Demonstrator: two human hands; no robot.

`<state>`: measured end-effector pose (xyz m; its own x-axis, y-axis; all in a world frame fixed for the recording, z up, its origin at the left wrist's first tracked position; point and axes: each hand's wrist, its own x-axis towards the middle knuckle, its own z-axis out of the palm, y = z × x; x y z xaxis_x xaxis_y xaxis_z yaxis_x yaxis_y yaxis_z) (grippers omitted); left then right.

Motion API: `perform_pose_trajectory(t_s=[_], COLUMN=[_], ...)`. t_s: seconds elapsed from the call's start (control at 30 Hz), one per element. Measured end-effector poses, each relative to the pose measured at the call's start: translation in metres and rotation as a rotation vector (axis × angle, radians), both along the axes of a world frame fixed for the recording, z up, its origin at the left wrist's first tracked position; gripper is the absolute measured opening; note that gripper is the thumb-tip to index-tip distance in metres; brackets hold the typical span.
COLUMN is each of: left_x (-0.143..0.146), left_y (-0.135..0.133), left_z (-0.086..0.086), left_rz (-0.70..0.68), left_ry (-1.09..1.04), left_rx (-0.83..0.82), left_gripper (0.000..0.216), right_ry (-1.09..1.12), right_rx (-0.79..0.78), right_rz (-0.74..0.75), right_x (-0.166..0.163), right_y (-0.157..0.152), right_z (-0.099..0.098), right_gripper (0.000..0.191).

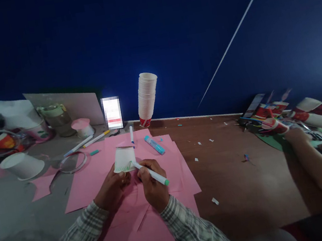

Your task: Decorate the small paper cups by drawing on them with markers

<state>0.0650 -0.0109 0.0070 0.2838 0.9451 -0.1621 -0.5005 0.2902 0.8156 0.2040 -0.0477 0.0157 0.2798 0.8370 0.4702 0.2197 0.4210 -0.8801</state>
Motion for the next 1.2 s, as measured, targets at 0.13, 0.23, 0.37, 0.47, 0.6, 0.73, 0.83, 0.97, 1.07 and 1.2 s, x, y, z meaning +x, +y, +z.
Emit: perform_pose_trajectory(t_s=[0.13,0.23,0.37,0.47,0.6,0.73,0.83,0.97,1.07,1.2], left_x=[0.0008,-0.0004,-0.0012,-0.0009,-0.0008,-0.0002,-0.0001,-0.0011,-0.0017,-0.0021], left_y=[0.0,-0.0008,-0.0014,-0.0009,-0.0007,-0.0011,-0.0009,-0.0001,0.0004,0.0006], left_z=[0.0006,0.0017,0.0036,0.0032,0.0021,0.003,0.003,0.001,-0.001,-0.0024], left_rz=[0.012,0.0,0.005,0.008,-0.001,-0.014,-0.002,-0.022,-0.022,-0.019], left_ry=[0.006,-0.006,-0.014,-0.001,0.005,0.01,0.01,-0.001,0.002,-0.004], left_rx=[-0.013,-0.017,-0.044,-0.041,-0.017,-0.01,-0.015,-0.003,-0.007,-0.005], left_gripper=[0.043,0.039,0.036,0.037,0.034,0.035,0.037,0.04,0.039,0.037], right_ry=[0.033,0.038,0.013,0.018,0.011,-0.002,0.002,0.013,0.013,0.029], right_rx=[-0.023,-0.019,-0.003,0.003,0.007,0.031,0.016,0.012,-0.001,-0.014], right_rz=[0.036,0.066,0.073,0.069,0.066,0.058,0.041,-0.012,-0.016,-0.01], right_x=[-0.0009,-0.0006,0.0005,0.0005,0.0,0.0005,0.0012,0.0014,0.0008,0.0001], right_y=[0.0002,-0.0004,-0.0014,-0.0015,-0.0018,-0.0019,-0.0015,-0.0011,-0.0013,-0.001], right_z=[-0.0043,-0.0048,-0.0025,-0.0023,-0.0045,-0.0062,-0.0044,0.0005,0.002,0.0], right_gripper=[0.023,0.022,0.023,0.024,0.024,0.023,0.025,0.026,0.025,0.025])
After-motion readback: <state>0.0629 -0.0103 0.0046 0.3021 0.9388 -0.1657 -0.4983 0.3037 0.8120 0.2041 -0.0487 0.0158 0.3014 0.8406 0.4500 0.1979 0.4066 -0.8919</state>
